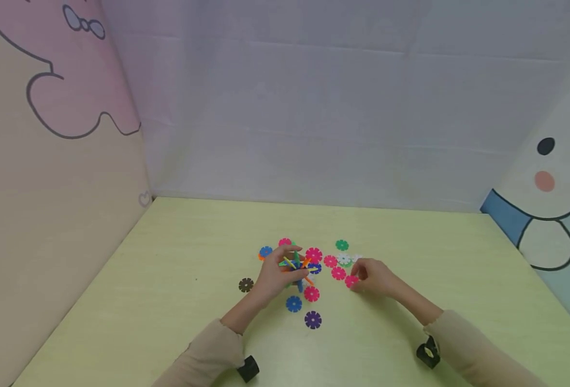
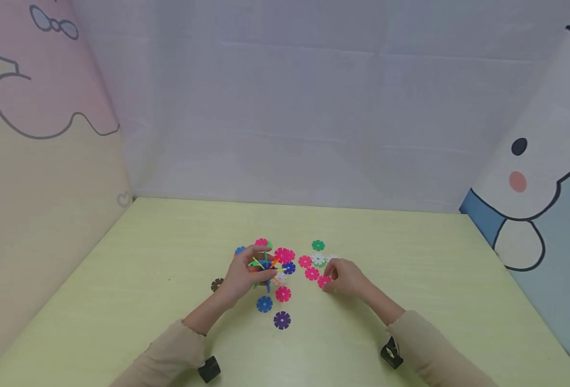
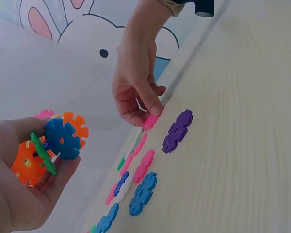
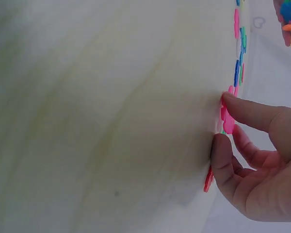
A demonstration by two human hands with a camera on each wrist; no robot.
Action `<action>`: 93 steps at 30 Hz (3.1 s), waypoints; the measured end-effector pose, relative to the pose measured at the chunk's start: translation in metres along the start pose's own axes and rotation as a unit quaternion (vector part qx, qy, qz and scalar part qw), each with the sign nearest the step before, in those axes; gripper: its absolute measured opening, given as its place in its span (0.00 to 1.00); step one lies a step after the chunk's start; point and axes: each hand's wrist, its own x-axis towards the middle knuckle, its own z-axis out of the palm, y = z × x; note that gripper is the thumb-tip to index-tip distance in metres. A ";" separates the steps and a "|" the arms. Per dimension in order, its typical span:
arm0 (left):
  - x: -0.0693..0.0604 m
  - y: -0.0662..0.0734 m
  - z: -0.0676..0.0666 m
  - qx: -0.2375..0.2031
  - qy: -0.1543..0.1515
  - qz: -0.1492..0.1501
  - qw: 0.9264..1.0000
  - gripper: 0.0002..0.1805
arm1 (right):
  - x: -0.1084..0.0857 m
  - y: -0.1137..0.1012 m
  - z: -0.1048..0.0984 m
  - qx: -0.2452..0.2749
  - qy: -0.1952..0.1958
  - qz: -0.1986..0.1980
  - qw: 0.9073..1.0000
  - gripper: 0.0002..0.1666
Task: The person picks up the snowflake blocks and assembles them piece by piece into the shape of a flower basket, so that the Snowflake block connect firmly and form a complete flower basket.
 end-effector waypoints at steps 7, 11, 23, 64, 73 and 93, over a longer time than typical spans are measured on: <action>0.002 0.000 0.005 -0.019 0.026 -0.026 0.999 0.25 | -0.003 -0.015 0.007 0.084 0.048 -0.036 0.995 0.11; 0.007 -0.005 0.008 -0.031 0.035 -0.041 0.998 0.26 | -0.007 -0.038 0.007 0.215 0.073 -0.040 0.973 0.14; 0.020 -0.029 0.015 -0.057 0.065 -0.039 0.996 0.28 | -0.010 -0.072 0.014 0.256 0.128 -0.039 0.957 0.11; -0.001 -0.007 -0.004 0.103 -0.043 0.100 0.989 0.28 | 0.012 -0.031 -0.010 0.106 0.071 -0.067 0.990 0.11; 0.001 -0.011 -0.007 0.088 -0.033 0.090 0.991 0.28 | 0.029 -0.011 0.000 0.014 -0.025 -0.035 0.999 0.15; 0.002 -0.009 -0.003 0.083 -0.020 0.080 0.993 0.28 | 0.015 -0.031 0.002 0.120 -0.003 -0.035 0.992 0.10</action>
